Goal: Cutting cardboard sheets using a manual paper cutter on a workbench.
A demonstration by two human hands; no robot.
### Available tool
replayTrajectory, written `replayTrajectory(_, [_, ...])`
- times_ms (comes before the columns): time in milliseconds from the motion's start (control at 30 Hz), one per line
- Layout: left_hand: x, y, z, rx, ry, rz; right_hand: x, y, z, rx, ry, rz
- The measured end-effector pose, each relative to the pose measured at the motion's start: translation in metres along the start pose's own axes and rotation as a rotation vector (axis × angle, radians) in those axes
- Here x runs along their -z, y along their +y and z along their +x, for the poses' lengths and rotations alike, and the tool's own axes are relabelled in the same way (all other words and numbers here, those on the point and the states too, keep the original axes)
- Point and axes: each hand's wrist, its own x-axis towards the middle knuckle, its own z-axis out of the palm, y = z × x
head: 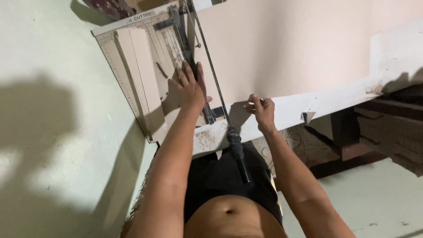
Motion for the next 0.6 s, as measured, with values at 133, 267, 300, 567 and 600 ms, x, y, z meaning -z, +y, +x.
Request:
replayTrajectory(133, [-0.010,0.008,0.008,0.100,-0.049,0.078,0.005,-0.037,-0.021,-0.094,-0.151,-0.485])
replayTrajectory(267, [-0.003,0.014,0.006,0.117,-0.056,0.124,-0.021,-0.174,-0.148,0.188,-0.278,-0.864])
replayTrajectory(300, [-0.008,0.011,0.006,0.113,-0.060,0.124,-0.029,-0.177,-0.168,0.183,-0.274,-0.864])
replayTrajectory(567, [-0.017,0.012,0.020,0.116,-0.092,0.095,-0.037,0.068,-0.110,0.338,-0.285,-1.333])
replayTrajectory(600, [-0.021,0.005,0.018,0.114,-0.096,0.102,-0.042,0.047,-0.123,0.333,-0.283,-1.327])
